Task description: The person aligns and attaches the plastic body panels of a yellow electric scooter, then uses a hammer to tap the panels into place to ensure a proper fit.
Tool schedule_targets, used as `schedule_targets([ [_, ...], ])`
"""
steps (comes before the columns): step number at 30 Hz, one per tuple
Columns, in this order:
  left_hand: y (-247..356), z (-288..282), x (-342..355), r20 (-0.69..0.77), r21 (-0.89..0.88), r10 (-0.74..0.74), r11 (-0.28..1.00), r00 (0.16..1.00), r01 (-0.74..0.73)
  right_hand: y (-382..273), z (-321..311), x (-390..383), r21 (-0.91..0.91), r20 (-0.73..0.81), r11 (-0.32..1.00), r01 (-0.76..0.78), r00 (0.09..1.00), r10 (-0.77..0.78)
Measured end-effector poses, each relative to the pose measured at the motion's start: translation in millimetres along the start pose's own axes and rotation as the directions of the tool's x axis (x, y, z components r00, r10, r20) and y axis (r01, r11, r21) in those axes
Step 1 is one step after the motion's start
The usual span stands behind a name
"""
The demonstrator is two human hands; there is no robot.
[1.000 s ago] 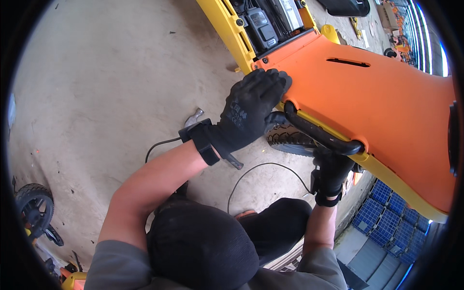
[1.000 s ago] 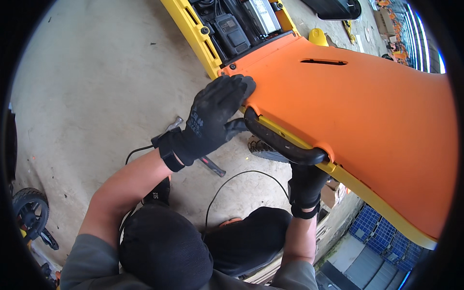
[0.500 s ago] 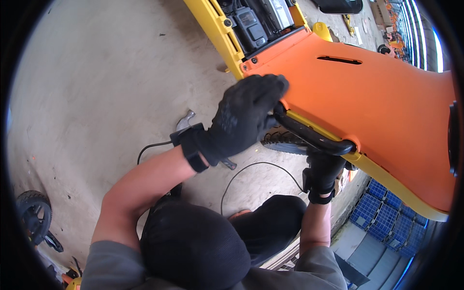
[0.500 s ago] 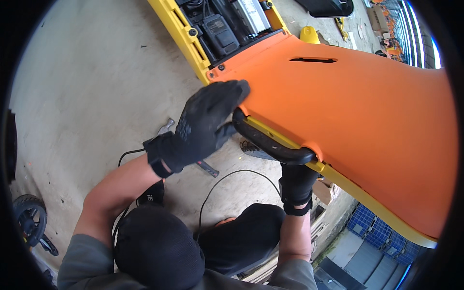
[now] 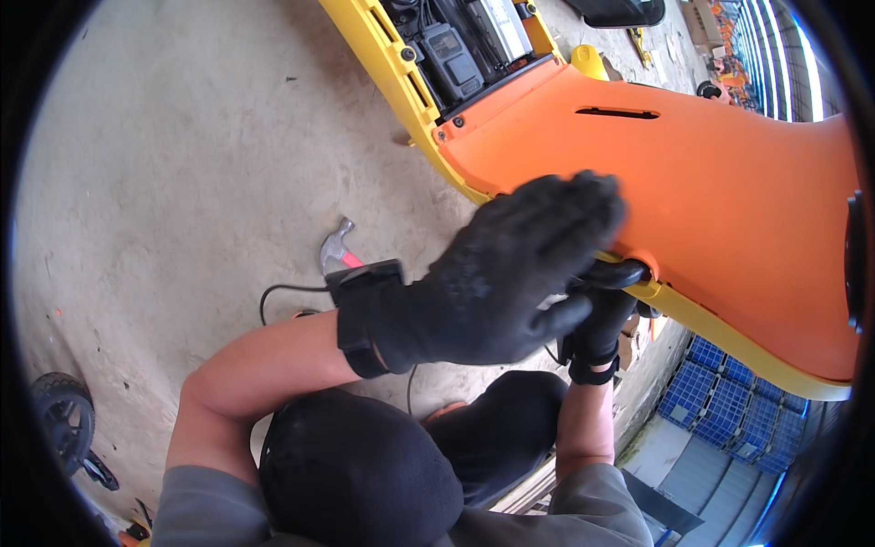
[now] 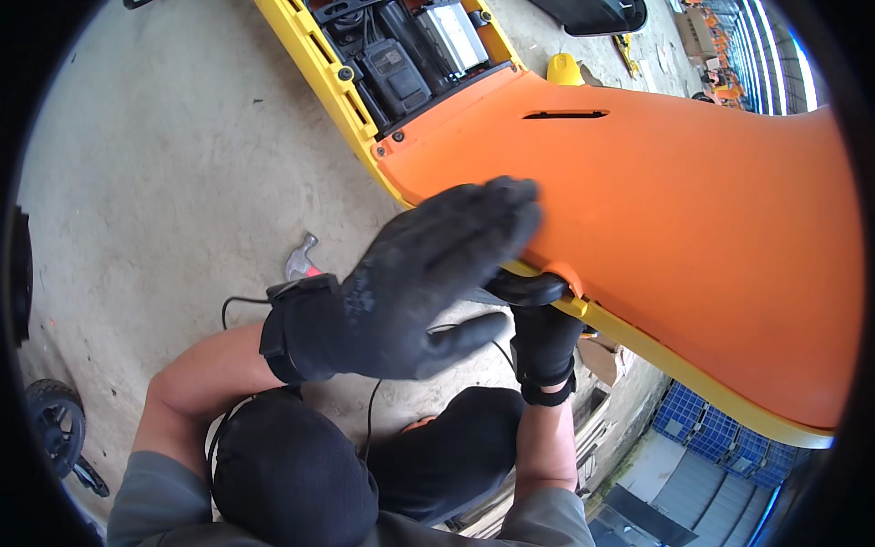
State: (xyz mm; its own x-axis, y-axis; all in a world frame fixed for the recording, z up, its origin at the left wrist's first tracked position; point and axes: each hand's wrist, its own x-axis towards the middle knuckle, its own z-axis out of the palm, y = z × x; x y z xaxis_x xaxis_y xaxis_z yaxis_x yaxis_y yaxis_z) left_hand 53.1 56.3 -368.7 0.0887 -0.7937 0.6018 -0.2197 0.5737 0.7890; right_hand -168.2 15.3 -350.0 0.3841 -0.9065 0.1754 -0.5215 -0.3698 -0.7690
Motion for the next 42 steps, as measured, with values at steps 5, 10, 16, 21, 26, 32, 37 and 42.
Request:
schedule_targets([
  [5, 3, 6, 10, -0.032, 0.006, 0.035, 0.999, 0.999, -0.035, -6, -1, 3, 0.223, 0.201, 0.903, -0.366, 0.924, 0.325],
  [10, 10, 1, 7, -0.039, -0.065, -0.045, 0.997, 0.998, 0.042, 6, 2, -1, 0.626, 0.282, 0.671, -0.396, 0.918, 0.279],
  [16, 19, 16, 16, -0.055, -0.065, 0.082, 0.994, 0.995, -0.085, -17, 9, 6, 0.561, 0.170, 0.692, -0.454, 0.882, 0.440],
  [21, 20, 11, 18, -0.024, -0.055, 0.071, 0.996, 0.997, -0.073, 2, 0, 1, 0.764, 0.203, 0.492, -0.417, 0.880, 0.430],
  [26, 1, -11, 24, -0.009, -0.217, 0.034, 0.975, 0.999, -0.035, 21, -1, -8, 0.775, 0.158, 0.525, -0.353, 0.911, 0.380],
  [32, -84, 2, 122, 0.139, -0.428, 0.235, 0.890, 0.962, -0.156, 4, -29, -2, -0.613, 0.170, 0.742, 0.273, 0.962, -0.214],
  [37, -92, 21, 159, 0.356, -0.693, -0.118, 0.632, 0.927, 0.347, 34, -26, -17, -0.538, 0.281, 0.796, 0.278, 0.949, -0.141],
  [42, -93, 18, 171, 0.574, -0.583, -0.244, 0.549, 0.782, 0.599, 39, -28, -22, -0.579, 0.241, 0.775, 0.253, 0.961, -0.134],
])
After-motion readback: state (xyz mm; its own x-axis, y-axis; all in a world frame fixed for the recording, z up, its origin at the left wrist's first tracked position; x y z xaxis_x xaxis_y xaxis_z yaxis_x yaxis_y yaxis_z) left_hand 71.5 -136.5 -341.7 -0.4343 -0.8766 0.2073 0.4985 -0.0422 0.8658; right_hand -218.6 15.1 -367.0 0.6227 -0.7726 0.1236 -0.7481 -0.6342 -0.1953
